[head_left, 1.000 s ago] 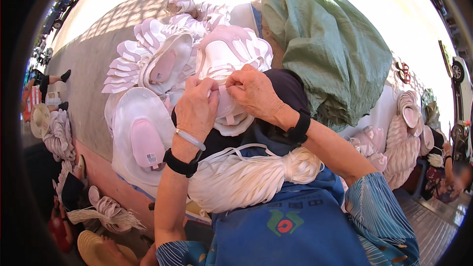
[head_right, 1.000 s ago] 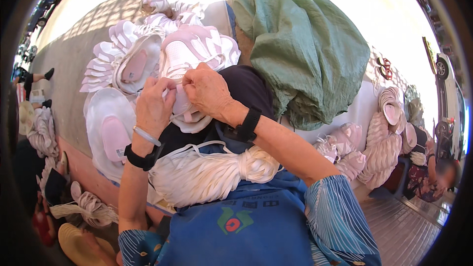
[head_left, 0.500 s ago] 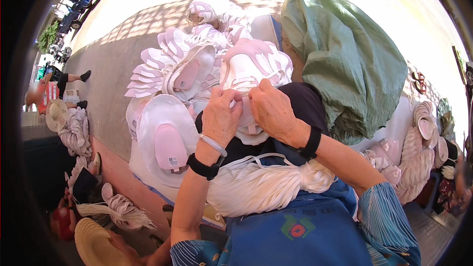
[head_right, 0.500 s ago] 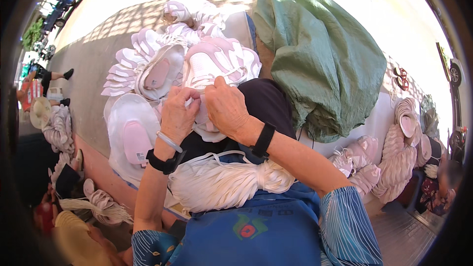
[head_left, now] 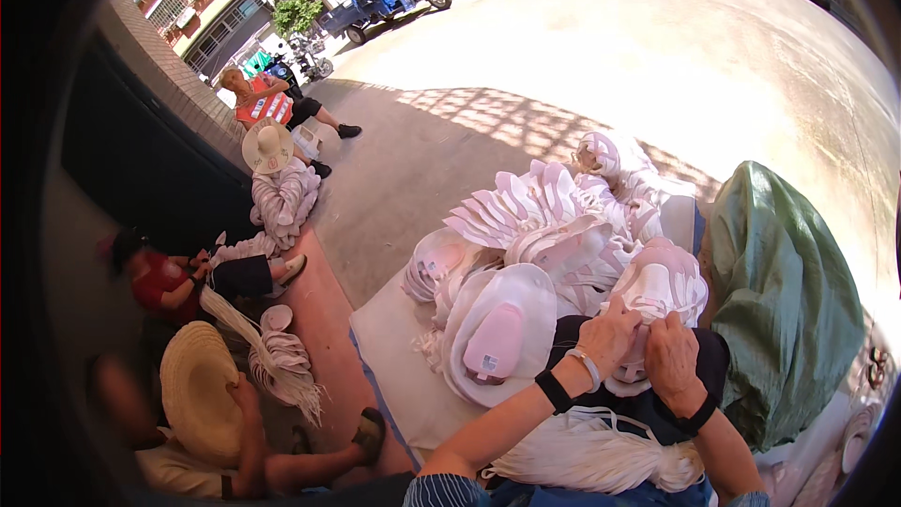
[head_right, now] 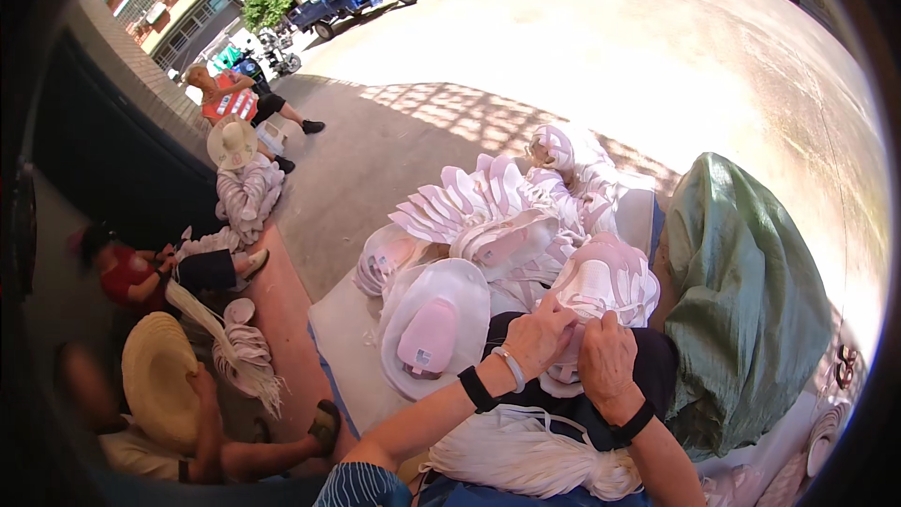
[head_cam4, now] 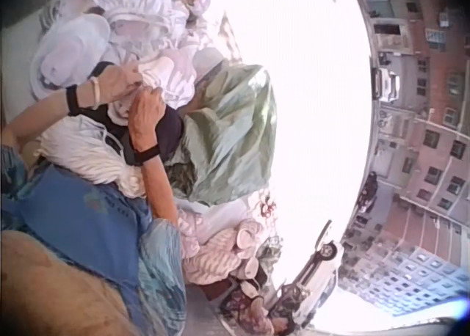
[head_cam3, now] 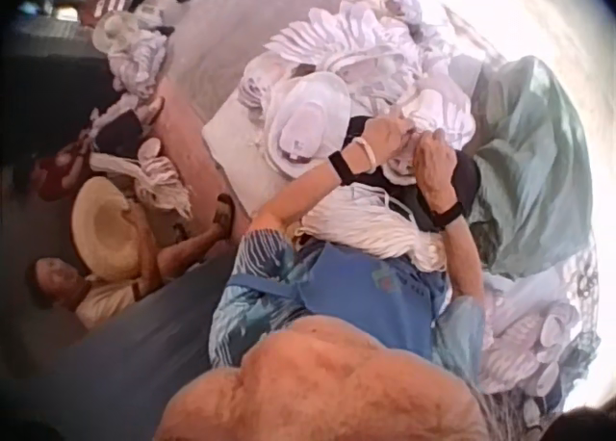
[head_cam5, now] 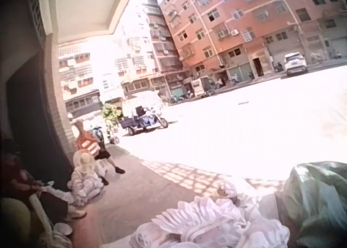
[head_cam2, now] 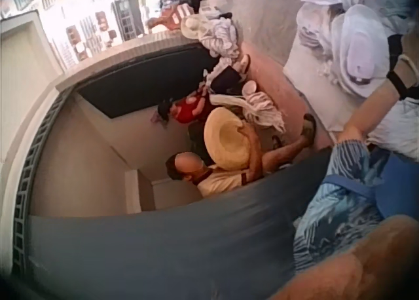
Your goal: The recorder is lacing a white and pink shoe as part of a manufacturing or assembly process.
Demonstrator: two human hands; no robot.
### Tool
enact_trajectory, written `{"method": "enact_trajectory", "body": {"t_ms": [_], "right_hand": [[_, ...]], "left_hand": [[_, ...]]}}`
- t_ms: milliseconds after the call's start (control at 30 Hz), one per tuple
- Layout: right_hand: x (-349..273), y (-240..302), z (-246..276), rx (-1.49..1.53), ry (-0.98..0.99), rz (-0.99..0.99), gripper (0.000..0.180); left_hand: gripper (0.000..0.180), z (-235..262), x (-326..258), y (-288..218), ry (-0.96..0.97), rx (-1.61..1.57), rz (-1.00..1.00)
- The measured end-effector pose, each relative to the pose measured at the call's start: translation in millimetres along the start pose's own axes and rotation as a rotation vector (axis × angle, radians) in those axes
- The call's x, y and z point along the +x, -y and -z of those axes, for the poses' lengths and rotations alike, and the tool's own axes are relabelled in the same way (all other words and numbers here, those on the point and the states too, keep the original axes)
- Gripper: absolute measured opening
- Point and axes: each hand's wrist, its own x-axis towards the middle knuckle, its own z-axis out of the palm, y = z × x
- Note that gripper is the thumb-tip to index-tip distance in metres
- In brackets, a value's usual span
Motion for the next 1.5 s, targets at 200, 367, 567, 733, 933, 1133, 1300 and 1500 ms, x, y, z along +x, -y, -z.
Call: {"method": "enact_trajectory", "body": {"t_ms": [200,367,567,733,933,1133,1300,1500], "right_hand": [[-1,0,-8,0.093,-0.049,-0.025,0.005],[-12,0,12,0.121,0.062,-0.089,0.009],[-25,0,31,0.233,-0.112,0.161,0.022],[-30,12,38,0.377,0.1,0.379,0.039],[-23,29,21,0.49,0.03,0.431,0.032],[-37,20,33,0.677,0.258,0.304,0.029],[-46,-31,84,1.071,0.346,-0.068,0.036],[-128,-171,134,1.791,-0.171,-0.684,0.043]], "left_hand": [[0.014,-2,6,4,0.053,0.092,0.007],[0.013,4,1,-7,0.137,-0.017,-0.005],[0.023,27,-2,6,0.173,-0.292,0.127],[0.025,73,-14,10,0.425,-1.357,0.682],[0.023,106,-15,-5,0.264,-1.998,0.495],[0.021,106,-20,6,0.078,-2.065,0.377],[0.015,153,-24,45,-0.042,-2.394,0.155],[0.012,283,-95,149,-0.646,-2.344,-0.054]]}}
